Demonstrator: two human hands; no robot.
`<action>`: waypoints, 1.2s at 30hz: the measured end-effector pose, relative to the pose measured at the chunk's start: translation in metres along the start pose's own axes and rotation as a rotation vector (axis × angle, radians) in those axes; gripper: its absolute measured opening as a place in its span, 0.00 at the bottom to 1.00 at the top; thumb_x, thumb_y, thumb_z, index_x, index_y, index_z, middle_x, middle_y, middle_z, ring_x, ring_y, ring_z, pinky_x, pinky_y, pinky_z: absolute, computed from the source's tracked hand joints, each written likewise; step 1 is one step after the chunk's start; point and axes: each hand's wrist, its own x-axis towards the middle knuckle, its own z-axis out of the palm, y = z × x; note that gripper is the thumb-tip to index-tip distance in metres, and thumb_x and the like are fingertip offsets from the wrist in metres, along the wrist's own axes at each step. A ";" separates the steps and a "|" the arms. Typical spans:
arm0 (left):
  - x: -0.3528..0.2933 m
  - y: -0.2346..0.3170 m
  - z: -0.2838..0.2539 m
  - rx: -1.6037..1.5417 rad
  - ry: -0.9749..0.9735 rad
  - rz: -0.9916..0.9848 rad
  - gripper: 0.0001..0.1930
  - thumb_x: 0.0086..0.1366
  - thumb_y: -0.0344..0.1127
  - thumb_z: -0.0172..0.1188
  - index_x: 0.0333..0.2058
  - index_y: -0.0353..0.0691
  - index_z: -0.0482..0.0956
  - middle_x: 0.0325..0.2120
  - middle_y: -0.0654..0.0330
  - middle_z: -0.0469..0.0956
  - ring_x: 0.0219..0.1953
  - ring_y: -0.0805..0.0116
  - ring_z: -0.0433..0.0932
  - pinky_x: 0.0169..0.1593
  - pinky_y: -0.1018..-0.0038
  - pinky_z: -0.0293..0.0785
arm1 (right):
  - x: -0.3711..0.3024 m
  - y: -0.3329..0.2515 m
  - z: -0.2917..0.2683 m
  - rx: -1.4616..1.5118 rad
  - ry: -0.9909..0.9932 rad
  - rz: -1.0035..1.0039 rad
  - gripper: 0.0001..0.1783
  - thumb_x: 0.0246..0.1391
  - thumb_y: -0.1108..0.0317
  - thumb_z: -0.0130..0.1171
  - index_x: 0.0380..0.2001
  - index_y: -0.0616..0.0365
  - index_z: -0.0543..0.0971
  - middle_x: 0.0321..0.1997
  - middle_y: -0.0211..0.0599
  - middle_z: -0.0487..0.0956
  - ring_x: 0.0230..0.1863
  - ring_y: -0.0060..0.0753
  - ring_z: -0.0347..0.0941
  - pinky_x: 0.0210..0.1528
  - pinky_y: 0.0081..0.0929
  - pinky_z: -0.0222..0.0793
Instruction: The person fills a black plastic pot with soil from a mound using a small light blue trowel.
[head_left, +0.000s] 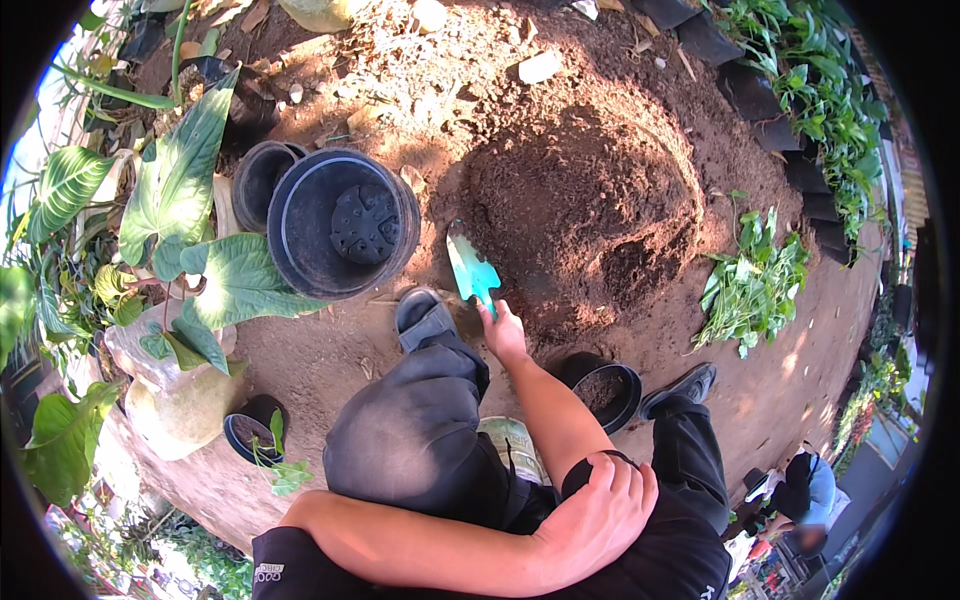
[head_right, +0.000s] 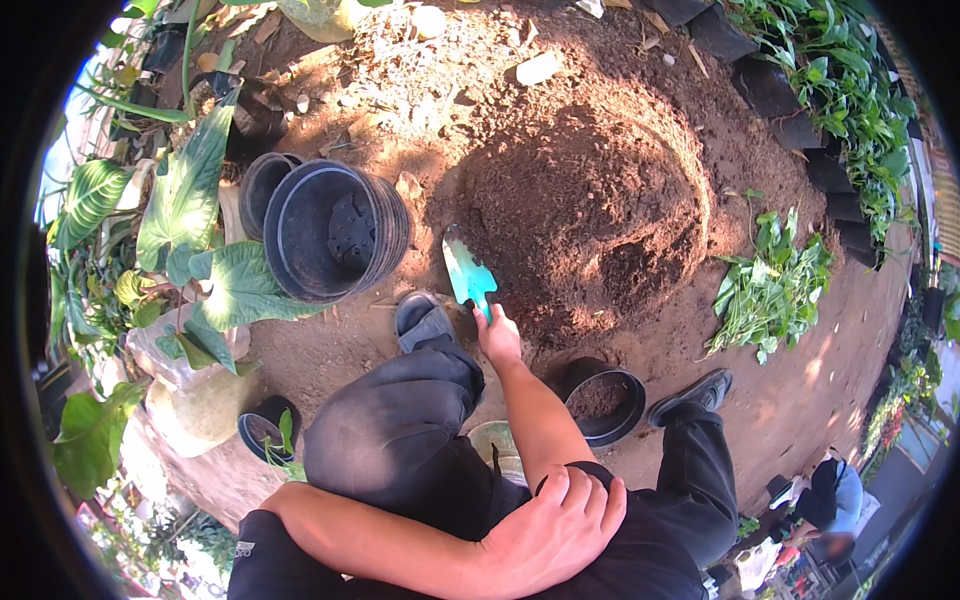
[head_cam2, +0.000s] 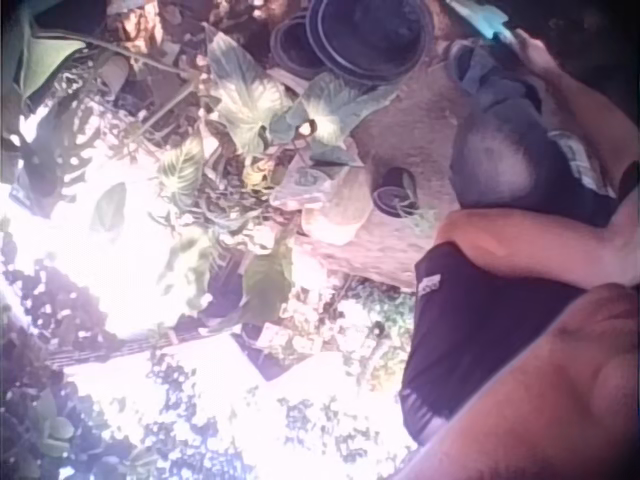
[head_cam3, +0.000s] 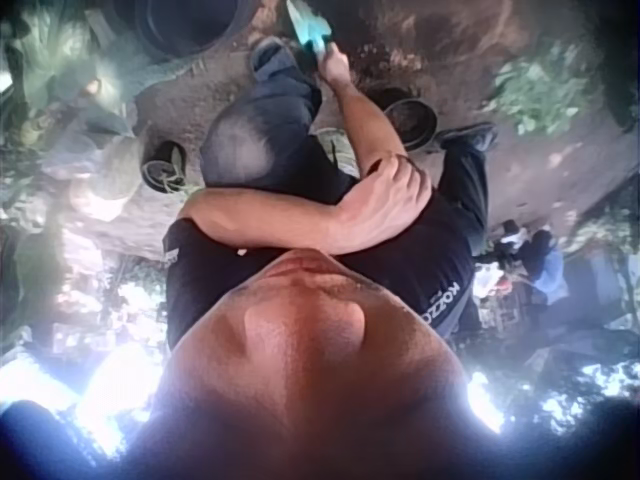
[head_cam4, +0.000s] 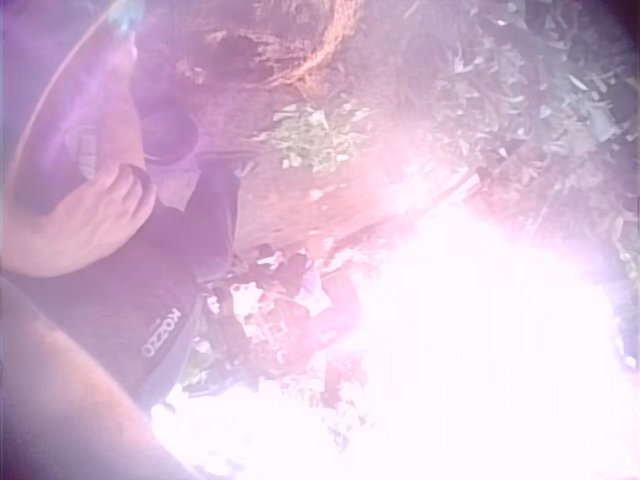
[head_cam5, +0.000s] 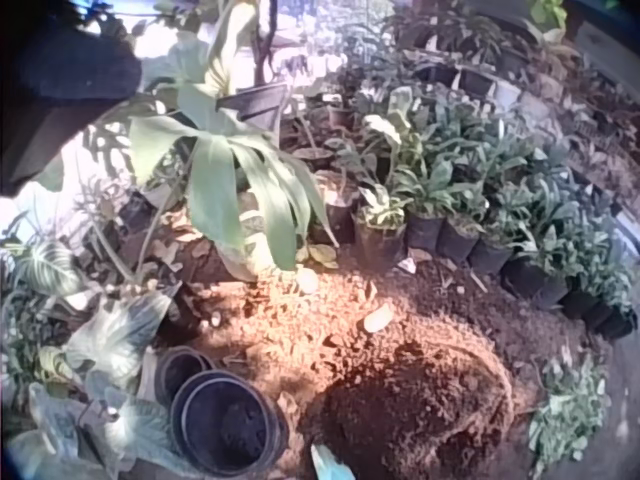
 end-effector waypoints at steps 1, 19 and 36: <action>0.001 0.000 0.000 -0.005 -0.008 0.000 0.20 0.55 0.39 0.44 0.43 0.33 0.70 0.28 0.58 0.74 0.33 0.65 0.71 0.41 0.67 0.61 | 0.001 -0.003 0.002 0.021 0.030 0.007 0.21 0.53 0.51 0.48 0.36 0.59 0.69 0.29 0.58 0.74 0.36 0.60 0.70 0.37 0.45 0.64; 0.017 0.005 0.019 -0.195 0.134 -0.004 0.12 0.49 0.33 0.50 0.33 0.35 0.71 0.19 0.65 0.71 0.25 0.73 0.72 0.31 0.76 0.62 | -0.014 -0.019 -0.033 0.050 0.155 -0.076 0.18 0.51 0.53 0.51 0.34 0.58 0.69 0.27 0.56 0.74 0.33 0.59 0.70 0.35 0.46 0.63; 0.047 0.016 0.039 -0.363 0.259 0.060 0.08 0.55 0.39 0.49 0.26 0.40 0.71 0.21 0.59 0.74 0.28 0.61 0.75 0.34 0.65 0.64 | -0.082 -0.016 -0.118 -0.010 0.210 -0.133 0.21 0.50 0.51 0.51 0.37 0.59 0.71 0.28 0.53 0.75 0.34 0.55 0.71 0.36 0.45 0.64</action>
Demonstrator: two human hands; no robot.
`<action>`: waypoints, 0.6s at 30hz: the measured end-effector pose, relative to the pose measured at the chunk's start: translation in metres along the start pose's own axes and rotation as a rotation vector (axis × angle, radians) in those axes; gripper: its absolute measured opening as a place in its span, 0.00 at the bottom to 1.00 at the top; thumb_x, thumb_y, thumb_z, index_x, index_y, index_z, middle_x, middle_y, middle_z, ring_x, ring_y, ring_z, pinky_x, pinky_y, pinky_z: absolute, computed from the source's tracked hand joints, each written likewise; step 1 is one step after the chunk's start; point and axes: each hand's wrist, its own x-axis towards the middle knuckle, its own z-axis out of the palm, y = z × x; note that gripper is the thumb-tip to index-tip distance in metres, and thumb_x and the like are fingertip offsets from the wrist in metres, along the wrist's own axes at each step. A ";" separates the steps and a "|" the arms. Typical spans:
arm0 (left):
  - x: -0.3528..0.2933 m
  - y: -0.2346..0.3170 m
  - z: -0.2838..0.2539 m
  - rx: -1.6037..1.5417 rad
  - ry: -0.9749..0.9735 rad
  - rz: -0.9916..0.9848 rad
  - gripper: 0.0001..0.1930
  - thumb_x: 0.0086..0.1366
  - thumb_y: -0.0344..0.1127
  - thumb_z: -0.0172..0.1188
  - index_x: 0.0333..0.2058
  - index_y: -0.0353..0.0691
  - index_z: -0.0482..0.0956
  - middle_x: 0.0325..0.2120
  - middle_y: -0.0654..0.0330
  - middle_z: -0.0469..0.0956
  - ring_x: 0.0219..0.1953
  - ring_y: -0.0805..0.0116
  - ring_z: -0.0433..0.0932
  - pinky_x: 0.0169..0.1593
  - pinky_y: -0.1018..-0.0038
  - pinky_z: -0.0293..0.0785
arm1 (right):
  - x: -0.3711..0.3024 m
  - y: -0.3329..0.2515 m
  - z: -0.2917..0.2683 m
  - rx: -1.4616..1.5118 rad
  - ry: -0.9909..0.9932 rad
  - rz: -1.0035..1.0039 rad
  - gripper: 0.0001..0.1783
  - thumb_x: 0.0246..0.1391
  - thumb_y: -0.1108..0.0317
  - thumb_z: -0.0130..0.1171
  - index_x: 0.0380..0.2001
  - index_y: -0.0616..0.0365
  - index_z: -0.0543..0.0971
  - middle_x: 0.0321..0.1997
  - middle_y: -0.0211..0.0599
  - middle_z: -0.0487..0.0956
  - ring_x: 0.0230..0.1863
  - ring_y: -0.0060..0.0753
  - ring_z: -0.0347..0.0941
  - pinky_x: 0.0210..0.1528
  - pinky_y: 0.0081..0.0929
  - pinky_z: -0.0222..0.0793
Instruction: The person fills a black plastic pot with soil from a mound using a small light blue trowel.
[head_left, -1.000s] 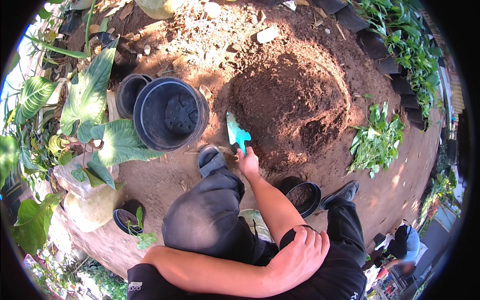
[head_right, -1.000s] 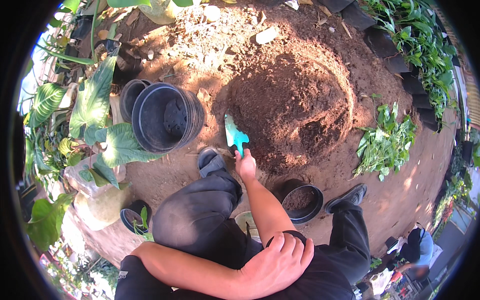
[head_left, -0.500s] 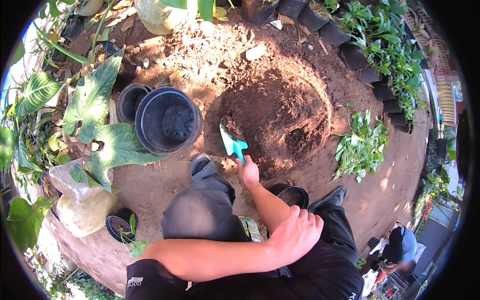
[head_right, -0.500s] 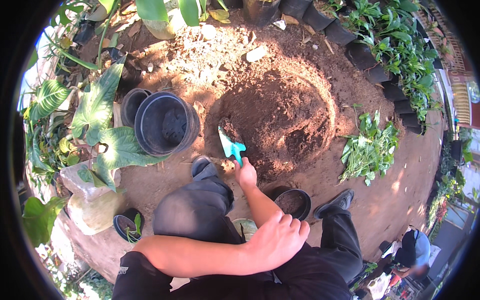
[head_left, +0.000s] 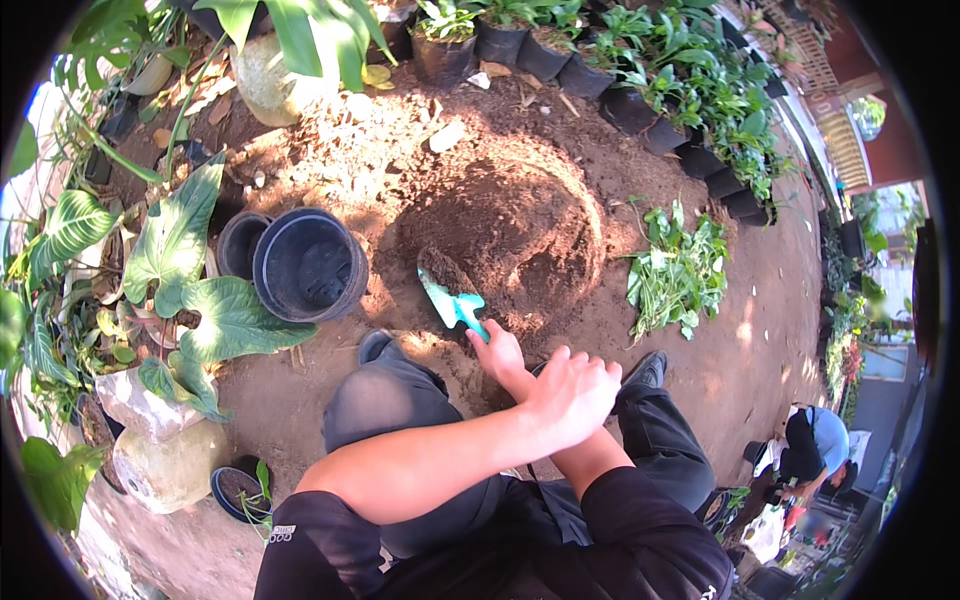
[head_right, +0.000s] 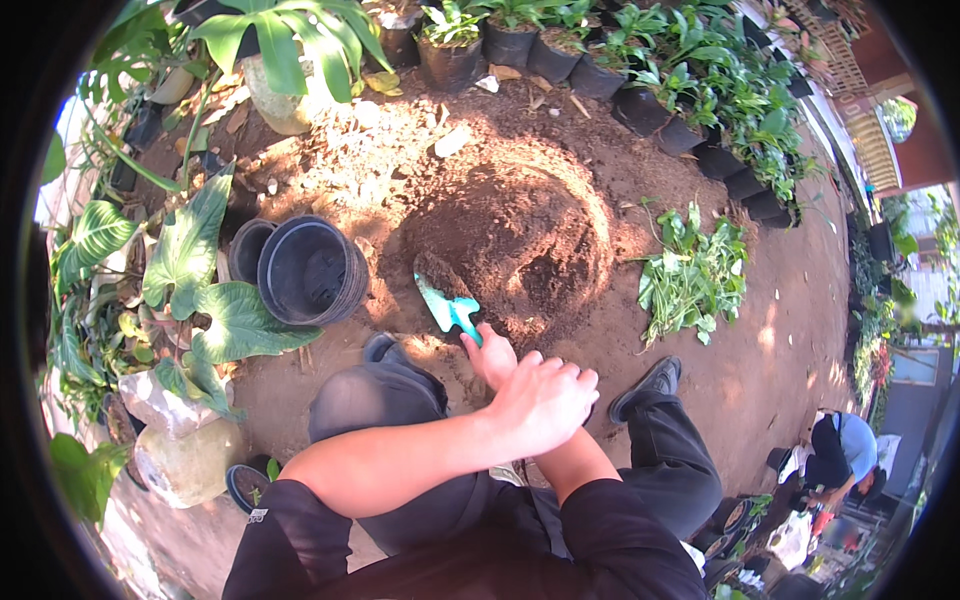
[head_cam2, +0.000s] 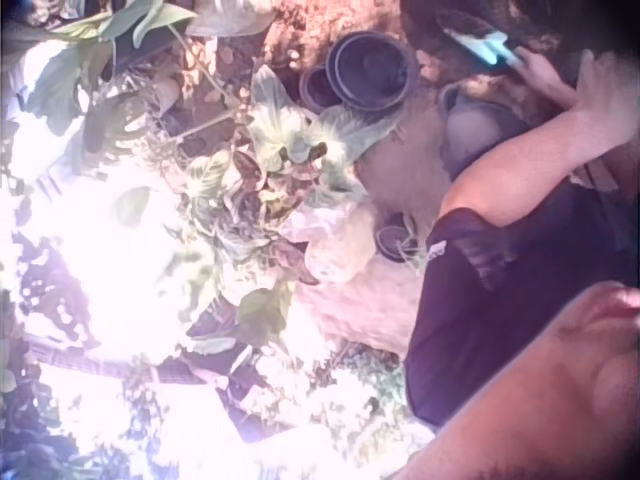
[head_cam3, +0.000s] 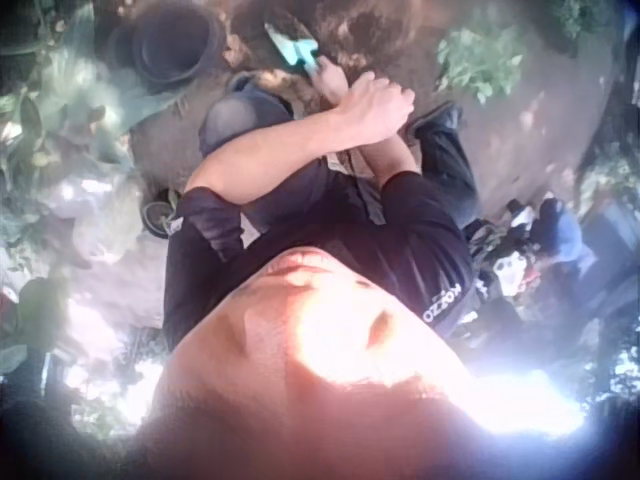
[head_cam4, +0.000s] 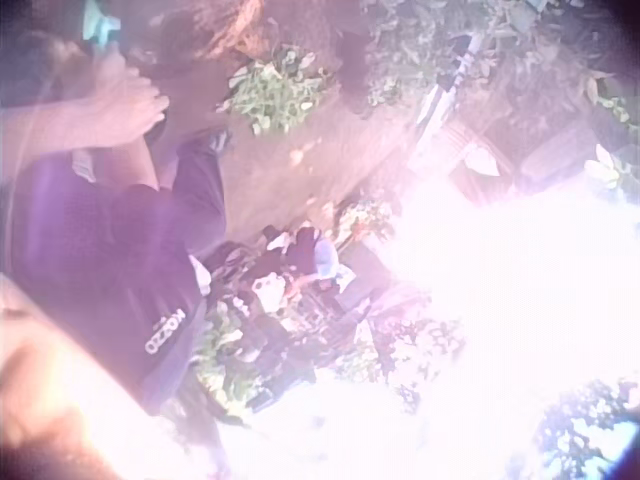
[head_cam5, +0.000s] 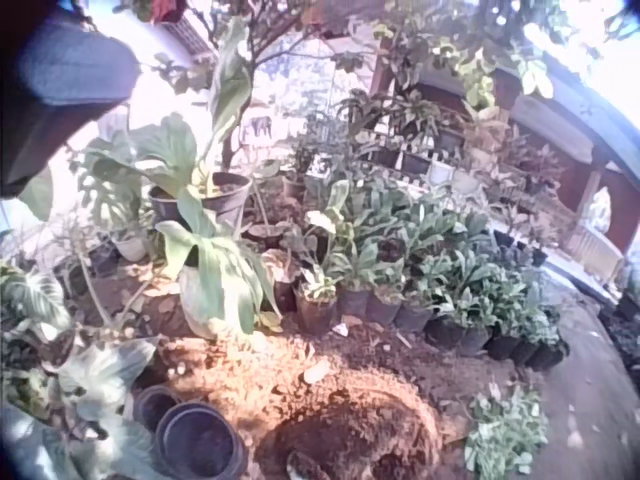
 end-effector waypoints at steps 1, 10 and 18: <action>0.002 0.000 -0.002 -0.005 0.000 -0.006 0.10 0.55 0.40 0.49 0.25 0.40 0.71 0.21 0.57 0.75 0.29 0.59 0.75 0.34 0.62 0.65 | -0.006 0.002 -0.008 -0.040 -0.003 0.022 0.22 0.51 0.48 0.50 0.38 0.54 0.72 0.27 0.52 0.76 0.33 0.54 0.72 0.38 0.44 0.65; 0.013 0.000 -0.003 0.075 -0.078 -0.002 0.10 0.58 0.39 0.47 0.27 0.40 0.72 0.22 0.54 0.76 0.28 0.56 0.76 0.35 0.61 0.69 | -0.065 0.084 -0.106 -0.389 -0.085 -0.313 0.22 0.49 0.50 0.50 0.40 0.56 0.73 0.38 0.49 0.75 0.41 0.49 0.71 0.44 0.41 0.66; 0.020 -0.004 -0.007 0.107 -0.141 -0.108 0.11 0.58 0.40 0.47 0.32 0.41 0.74 0.24 0.52 0.76 0.30 0.53 0.76 0.34 0.61 0.71 | -0.147 0.121 -0.194 -0.271 -0.037 0.001 0.18 0.48 0.52 0.54 0.33 0.55 0.74 0.23 0.48 0.75 0.30 0.51 0.72 0.32 0.42 0.66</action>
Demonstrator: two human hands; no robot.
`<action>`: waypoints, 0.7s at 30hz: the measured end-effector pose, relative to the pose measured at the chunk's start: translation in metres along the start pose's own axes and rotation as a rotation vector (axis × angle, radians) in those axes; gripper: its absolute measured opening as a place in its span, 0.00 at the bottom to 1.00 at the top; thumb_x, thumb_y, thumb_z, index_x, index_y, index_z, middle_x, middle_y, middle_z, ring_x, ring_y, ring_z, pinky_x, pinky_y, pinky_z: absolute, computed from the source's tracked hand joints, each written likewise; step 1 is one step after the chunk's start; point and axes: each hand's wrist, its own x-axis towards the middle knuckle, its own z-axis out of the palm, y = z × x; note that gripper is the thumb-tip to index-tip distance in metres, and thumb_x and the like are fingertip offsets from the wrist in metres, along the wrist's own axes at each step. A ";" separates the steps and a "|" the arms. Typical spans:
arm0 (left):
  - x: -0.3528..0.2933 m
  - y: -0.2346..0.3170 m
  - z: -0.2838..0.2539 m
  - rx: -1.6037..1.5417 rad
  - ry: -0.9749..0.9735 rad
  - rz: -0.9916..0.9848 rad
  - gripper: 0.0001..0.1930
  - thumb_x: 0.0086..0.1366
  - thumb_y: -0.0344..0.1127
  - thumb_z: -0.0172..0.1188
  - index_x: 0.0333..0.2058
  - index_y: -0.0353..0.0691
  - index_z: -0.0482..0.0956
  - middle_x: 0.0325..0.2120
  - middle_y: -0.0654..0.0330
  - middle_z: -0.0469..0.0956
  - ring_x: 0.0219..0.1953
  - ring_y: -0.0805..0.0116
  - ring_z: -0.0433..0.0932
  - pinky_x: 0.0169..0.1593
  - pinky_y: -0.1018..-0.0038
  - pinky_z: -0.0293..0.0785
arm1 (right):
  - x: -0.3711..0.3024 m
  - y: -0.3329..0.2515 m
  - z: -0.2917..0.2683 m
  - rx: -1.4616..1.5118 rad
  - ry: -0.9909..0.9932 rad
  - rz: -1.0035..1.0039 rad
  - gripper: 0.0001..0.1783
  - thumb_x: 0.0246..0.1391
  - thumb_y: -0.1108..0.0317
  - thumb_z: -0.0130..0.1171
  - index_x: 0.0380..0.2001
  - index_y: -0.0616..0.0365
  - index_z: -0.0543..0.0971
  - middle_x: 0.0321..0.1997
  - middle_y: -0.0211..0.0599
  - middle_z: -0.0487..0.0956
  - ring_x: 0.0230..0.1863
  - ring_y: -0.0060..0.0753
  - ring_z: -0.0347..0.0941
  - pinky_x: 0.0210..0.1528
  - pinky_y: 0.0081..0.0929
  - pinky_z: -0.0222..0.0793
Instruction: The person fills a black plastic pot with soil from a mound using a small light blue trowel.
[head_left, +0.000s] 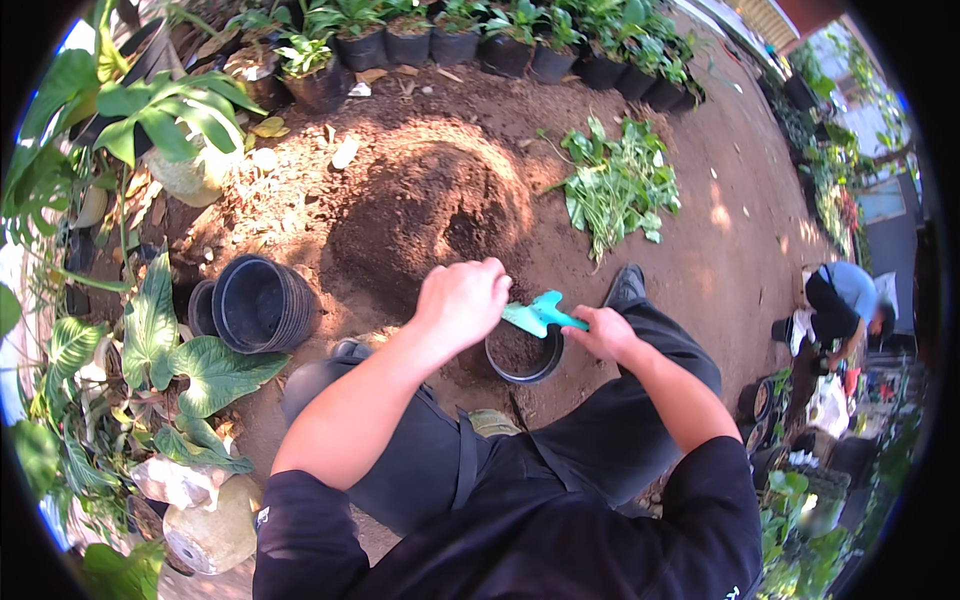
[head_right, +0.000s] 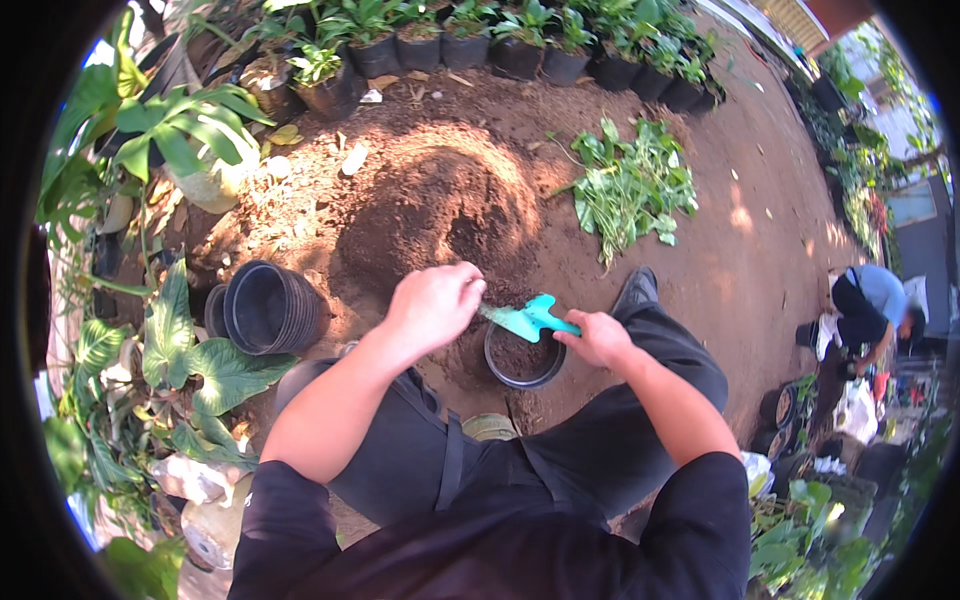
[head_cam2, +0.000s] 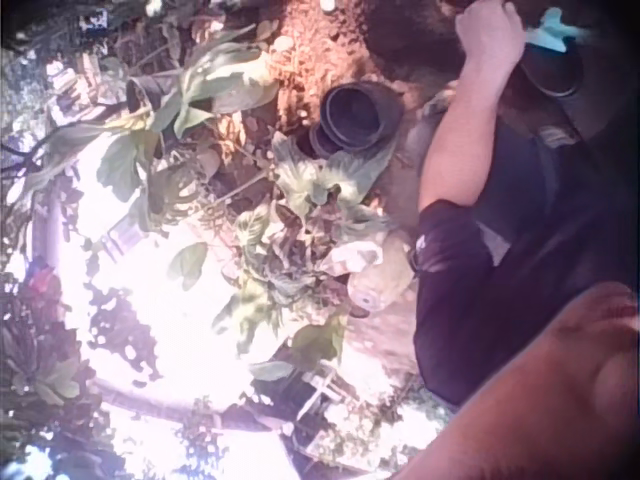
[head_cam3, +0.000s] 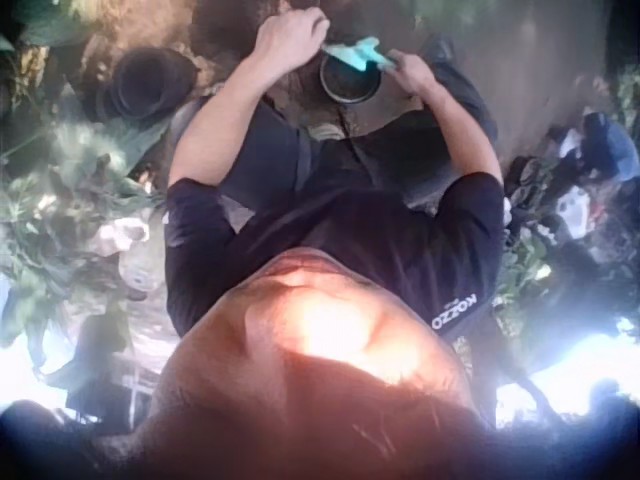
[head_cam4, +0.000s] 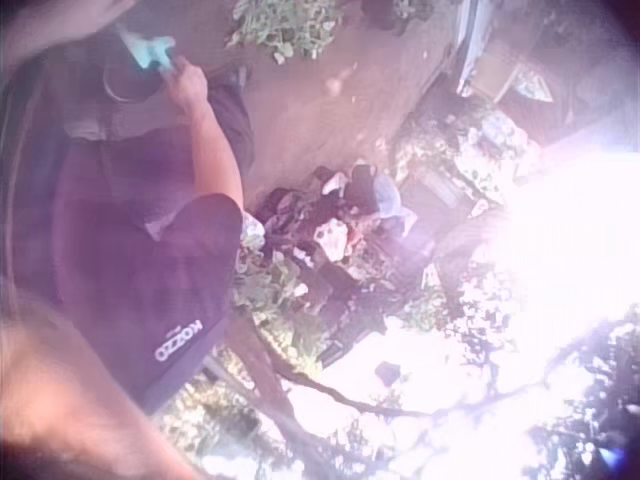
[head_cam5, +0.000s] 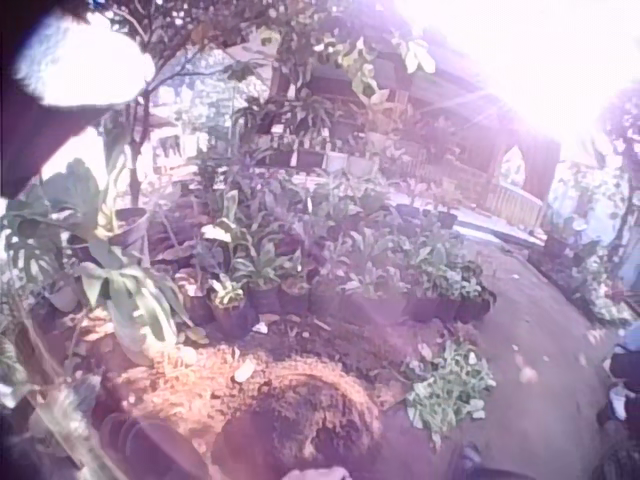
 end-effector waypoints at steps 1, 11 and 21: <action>0.001 0.001 -0.001 0.006 -0.021 -0.038 0.11 0.58 0.41 0.47 0.32 0.41 0.74 0.24 0.52 0.76 0.30 0.53 0.76 0.35 0.61 0.71 | -0.008 0.009 -0.005 -0.007 0.003 -0.004 0.18 0.48 0.52 0.54 0.32 0.55 0.73 0.22 0.47 0.75 0.29 0.51 0.72 0.32 0.41 0.66; 0.008 -0.009 0.004 0.054 -0.073 -0.179 0.14 0.60 0.42 0.49 0.38 0.40 0.74 0.25 0.50 0.76 0.29 0.57 0.75 0.35 0.66 0.70 | -0.038 0.085 0.014 -0.110 -0.100 0.057 0.18 0.48 0.51 0.52 0.34 0.54 0.74 0.28 0.45 0.76 0.35 0.48 0.72 0.36 0.41 0.67; -0.002 0.012 0.028 0.112 -0.206 -0.096 0.14 0.59 0.40 0.49 0.38 0.37 0.73 0.26 0.51 0.76 0.32 0.54 0.76 0.37 0.64 0.70 | -0.023 0.087 0.035 -0.221 -0.234 0.087 0.20 0.47 0.50 0.52 0.37 0.54 0.77 0.34 0.40 0.78 0.38 0.41 0.74 0.38 0.36 0.70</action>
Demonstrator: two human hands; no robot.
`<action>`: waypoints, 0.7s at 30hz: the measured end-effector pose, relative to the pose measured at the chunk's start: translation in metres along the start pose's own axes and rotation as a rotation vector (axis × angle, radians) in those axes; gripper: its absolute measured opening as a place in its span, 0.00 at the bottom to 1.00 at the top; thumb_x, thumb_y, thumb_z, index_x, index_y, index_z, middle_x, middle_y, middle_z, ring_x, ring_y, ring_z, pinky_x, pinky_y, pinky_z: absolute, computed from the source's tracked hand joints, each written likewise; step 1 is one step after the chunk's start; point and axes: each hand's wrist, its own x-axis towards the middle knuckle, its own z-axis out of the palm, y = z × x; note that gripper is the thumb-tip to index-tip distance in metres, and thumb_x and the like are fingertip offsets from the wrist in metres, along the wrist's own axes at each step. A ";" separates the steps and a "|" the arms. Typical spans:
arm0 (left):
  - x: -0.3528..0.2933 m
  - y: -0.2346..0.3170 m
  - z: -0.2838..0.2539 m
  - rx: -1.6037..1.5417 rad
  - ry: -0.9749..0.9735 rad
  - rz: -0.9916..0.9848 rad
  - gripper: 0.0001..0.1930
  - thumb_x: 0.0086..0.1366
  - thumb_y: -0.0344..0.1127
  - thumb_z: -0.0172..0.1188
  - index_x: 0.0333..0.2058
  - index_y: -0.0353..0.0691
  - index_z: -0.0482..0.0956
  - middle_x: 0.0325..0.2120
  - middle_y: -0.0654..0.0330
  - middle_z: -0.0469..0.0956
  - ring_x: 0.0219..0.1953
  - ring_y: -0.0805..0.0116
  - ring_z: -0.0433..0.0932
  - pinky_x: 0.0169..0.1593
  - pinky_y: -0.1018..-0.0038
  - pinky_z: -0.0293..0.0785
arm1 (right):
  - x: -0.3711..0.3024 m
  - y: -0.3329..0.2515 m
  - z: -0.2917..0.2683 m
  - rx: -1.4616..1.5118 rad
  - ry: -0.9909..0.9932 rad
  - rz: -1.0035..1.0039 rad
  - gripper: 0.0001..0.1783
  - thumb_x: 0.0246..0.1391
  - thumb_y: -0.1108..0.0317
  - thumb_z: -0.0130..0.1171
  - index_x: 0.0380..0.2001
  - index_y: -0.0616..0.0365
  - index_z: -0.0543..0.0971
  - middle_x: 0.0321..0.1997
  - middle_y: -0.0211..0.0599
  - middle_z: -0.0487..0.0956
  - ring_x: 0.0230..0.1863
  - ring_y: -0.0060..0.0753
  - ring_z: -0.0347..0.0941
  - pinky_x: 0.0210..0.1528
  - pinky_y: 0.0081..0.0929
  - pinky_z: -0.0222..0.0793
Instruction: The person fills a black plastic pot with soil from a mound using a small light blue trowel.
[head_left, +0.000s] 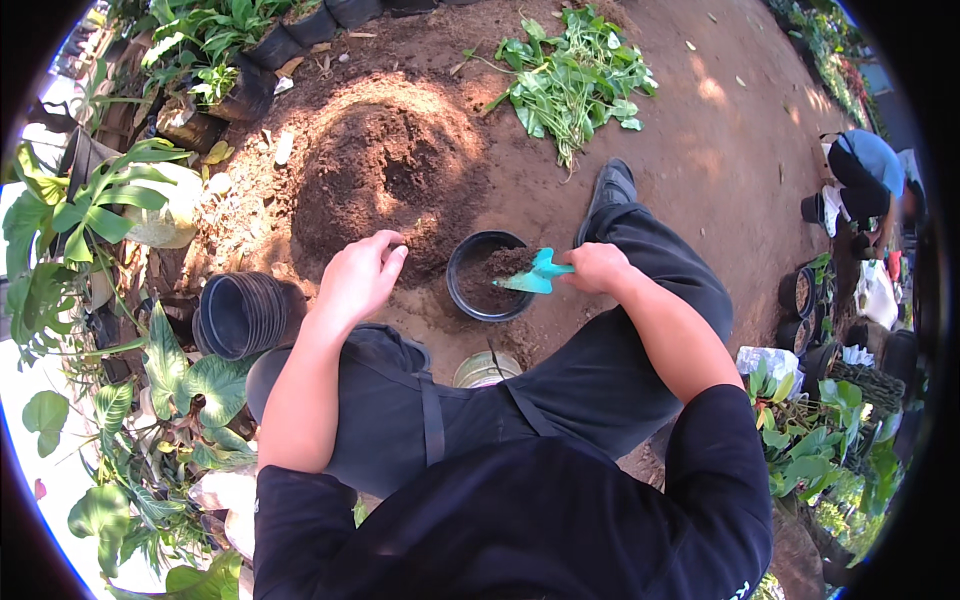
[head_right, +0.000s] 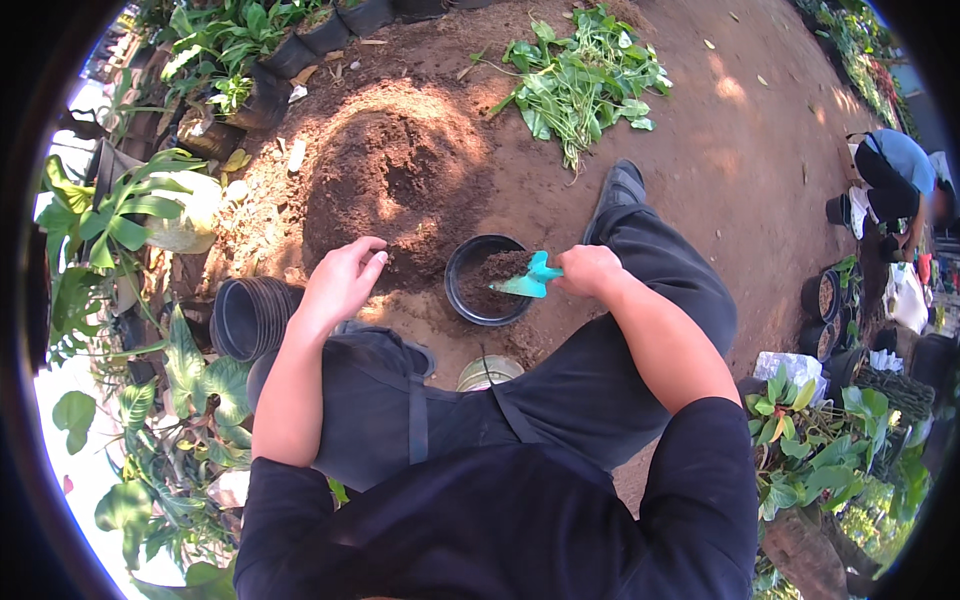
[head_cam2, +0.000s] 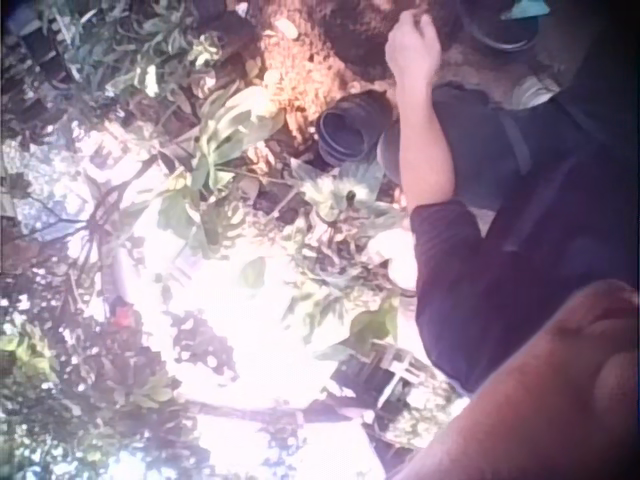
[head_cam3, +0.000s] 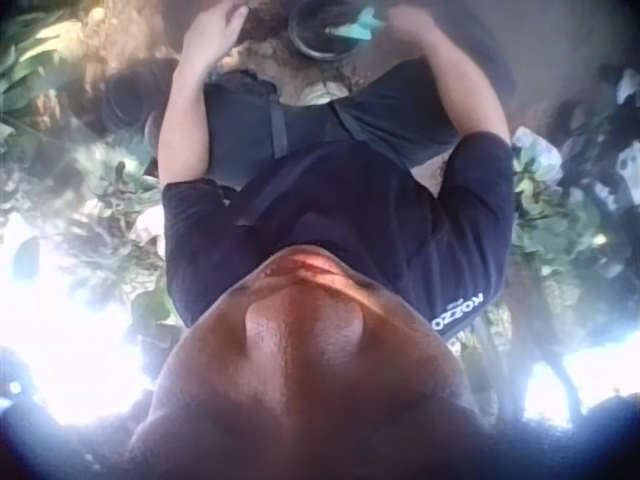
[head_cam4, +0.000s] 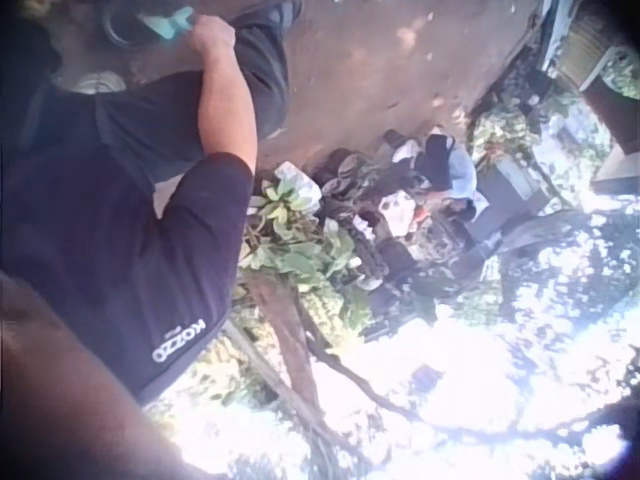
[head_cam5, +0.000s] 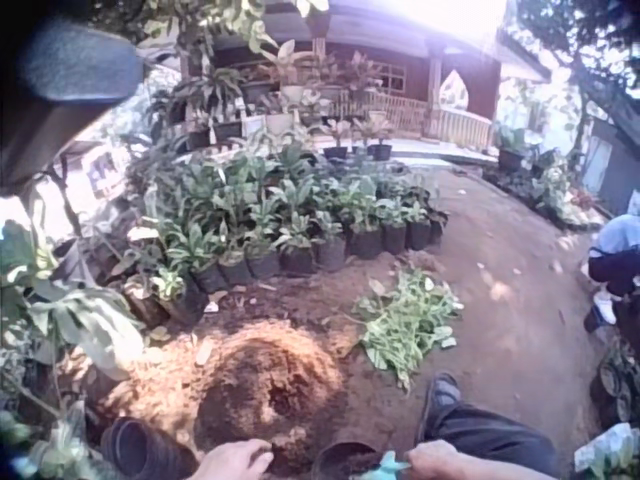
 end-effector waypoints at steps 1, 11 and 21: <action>-0.002 0.003 0.003 -0.017 0.007 0.009 0.14 0.59 0.40 0.49 0.38 0.37 0.73 0.26 0.51 0.76 0.32 0.54 0.76 0.37 0.64 0.70 | 0.004 0.000 0.003 0.003 -0.019 0.004 0.20 0.47 0.50 0.53 0.35 0.55 0.77 0.34 0.41 0.78 0.38 0.41 0.74 0.38 0.35 0.70; -0.021 0.023 0.010 -0.218 0.059 -0.089 0.15 0.59 0.39 0.50 0.40 0.36 0.72 0.25 0.53 0.75 0.28 0.59 0.75 0.34 0.68 0.70 | 0.021 -0.029 -0.007 -0.021 -0.183 0.037 0.18 0.47 0.55 0.54 0.34 0.57 0.79 0.38 0.40 0.78 0.41 0.40 0.74 0.40 0.32 0.70; -0.003 0.014 0.012 -0.049 -0.025 -0.007 0.15 0.59 0.40 0.48 0.39 0.36 0.72 0.29 0.52 0.76 0.33 0.54 0.75 0.37 0.62 0.70 | 0.025 -0.043 -0.022 0.026 -0.231 0.081 0.17 0.47 0.60 0.53 0.37 0.58 0.77 0.41 0.41 0.77 0.44 0.40 0.73 0.43 0.33 0.69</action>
